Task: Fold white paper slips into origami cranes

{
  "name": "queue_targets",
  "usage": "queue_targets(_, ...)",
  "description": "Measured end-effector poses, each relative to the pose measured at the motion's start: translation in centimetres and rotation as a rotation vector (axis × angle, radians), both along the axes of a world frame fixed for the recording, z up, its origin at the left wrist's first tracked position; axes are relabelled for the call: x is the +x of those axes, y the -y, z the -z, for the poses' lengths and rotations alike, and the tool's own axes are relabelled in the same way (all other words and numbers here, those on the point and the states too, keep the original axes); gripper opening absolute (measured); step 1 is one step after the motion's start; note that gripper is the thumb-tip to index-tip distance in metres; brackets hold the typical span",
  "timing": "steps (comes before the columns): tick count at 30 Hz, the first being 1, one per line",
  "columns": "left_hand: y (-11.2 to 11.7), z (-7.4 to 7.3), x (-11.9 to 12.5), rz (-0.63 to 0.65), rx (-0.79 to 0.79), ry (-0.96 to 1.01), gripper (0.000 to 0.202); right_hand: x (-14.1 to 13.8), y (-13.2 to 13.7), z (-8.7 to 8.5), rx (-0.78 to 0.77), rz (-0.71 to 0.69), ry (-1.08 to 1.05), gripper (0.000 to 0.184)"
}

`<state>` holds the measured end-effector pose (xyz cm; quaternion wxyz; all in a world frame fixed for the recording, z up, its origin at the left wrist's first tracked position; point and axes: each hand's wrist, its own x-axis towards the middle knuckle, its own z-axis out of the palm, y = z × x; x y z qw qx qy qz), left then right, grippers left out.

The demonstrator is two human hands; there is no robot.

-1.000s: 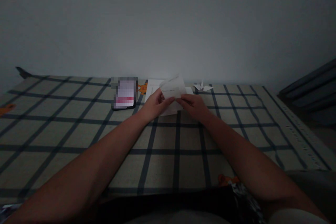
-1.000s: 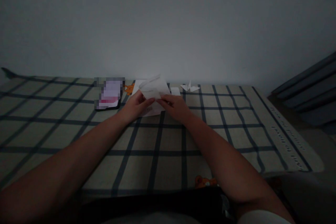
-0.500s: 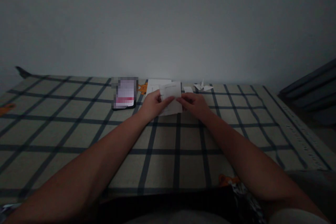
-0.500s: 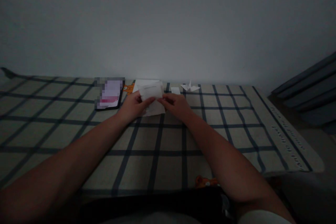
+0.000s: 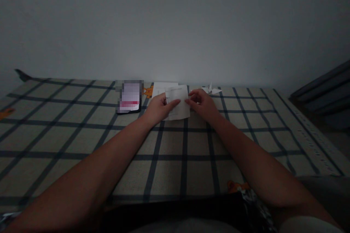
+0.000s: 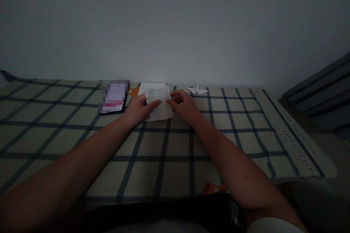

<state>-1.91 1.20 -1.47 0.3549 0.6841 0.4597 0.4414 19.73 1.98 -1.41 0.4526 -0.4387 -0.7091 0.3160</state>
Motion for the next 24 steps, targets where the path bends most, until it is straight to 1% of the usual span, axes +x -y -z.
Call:
queue_targets(4,0.2,-0.2,0.1,0.008,-0.013,-0.003,0.043,0.0,-0.3,0.2,-0.027,0.008,-0.022,0.043)
queue_targets(6,0.2,-0.3,0.1,-0.002,-0.012,-0.024,0.043,0.0,-0.1,-0.1,-0.052,-0.025,0.011,0.039)
queue_targets(8,0.2,-0.3,0.1,-0.019,-0.014,-0.061,0.043,0.0,0.2,-0.4,-0.041,-0.053,0.074,0.032)
queue_targets(12,0.1,-0.2,0.0,-0.045,-0.014,-0.115,0.042,-0.1,0.7,-0.9,-0.04,-0.058,0.115,0.029)
queue_targets(15,0.1,-0.1,0.0,-0.04,-0.011,-0.107,0.042,-0.1,0.8,-0.9,-0.048,-0.057,0.113,0.028)
queue_targets(20,0.0,0.0,0.2,0.005,-0.027,0.016,0.045,0.1,0.6,-0.9,-0.045,-0.059,0.098,0.028)
queue_targets(24,0.0,0.0,0.3,0.078,-0.117,0.198,0.046,0.1,0.6,-0.8,-0.058,-0.074,0.074,0.026)
